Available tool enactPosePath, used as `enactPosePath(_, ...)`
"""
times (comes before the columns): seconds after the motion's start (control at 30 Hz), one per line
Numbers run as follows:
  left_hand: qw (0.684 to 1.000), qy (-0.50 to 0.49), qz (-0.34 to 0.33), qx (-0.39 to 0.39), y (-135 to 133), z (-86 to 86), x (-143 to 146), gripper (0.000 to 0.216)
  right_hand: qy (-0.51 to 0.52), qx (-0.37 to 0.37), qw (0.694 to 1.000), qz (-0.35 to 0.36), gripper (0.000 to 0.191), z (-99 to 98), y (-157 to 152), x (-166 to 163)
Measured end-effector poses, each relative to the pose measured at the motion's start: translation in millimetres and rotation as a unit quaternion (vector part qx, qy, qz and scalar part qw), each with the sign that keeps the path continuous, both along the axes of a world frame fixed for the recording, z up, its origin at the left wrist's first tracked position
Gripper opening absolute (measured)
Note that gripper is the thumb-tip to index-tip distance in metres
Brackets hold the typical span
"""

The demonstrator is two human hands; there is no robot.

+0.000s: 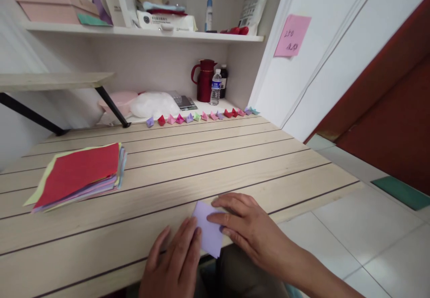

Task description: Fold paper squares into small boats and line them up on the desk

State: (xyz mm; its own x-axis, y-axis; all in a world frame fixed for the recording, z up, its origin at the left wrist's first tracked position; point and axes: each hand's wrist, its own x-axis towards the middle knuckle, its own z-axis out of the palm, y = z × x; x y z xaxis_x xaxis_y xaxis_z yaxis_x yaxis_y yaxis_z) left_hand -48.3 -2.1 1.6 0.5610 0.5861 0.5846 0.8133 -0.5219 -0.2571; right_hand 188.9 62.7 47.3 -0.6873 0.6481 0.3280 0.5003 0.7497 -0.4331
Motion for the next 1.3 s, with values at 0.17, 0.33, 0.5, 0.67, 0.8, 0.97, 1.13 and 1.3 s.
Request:
enactPosePath(0.17, 1.000, -0.010, 0.007, 0.015, -2.7, 2.3, 3.6, 0.033, 0.015, -0.022, 1.000, 0.009, 0.037, -0.4, 0.9, 5.5)
enactPosePath(0.33, 0.997, -0.074, 0.019, 0.005, 2.9, 25.3, 11.6, 0.029, 0.013, -0.074, 0.996, 0.040, 0.048, 10.2, 5.2, 8.7)
enactPosePath(0.5, 0.993, -0.104, 0.027, -0.039, 6.8, 30.1, 6.8, 0.028, 0.017, -0.082, 0.996, 0.025, 0.039, 10.8, 9.6, 4.0)
enactPosePath(0.67, 0.995, -0.085, 0.018, -0.046, 9.1, 22.6, 1.4, 0.030, 0.085, -0.125, 0.988, 0.018, 0.032, 6.6, 10.7, 7.0)
enactPosePath(0.8, 0.993, -0.109, 0.013, -0.044, 10.8, 17.6, -1.4, 0.031, 0.137, -0.168, 0.976, 0.010, 0.031, 10.4, 10.6, 10.2)
enactPosePath(0.97, 0.987, -0.141, 0.023, -0.073, 10.4, 14.7, -2.9, 0.026, 0.120, -0.138, 0.983, 0.014, 0.031, 6.3, 11.5, 8.4)
enactPosePath(1.13, 0.988, -0.140, 0.013, -0.064, 10.2, 21.0, -0.7, 0.028, 0.104, -0.087, 0.991, -0.001, 0.023, -1.5, 10.5, 3.6)
enactPosePath(1.3, 0.988, -0.134, 0.016, -0.069, 10.8, 25.5, 2.7, 0.029, 0.109, -0.073, 0.991, -0.021, 0.020, -0.3, 8.2, -1.6)
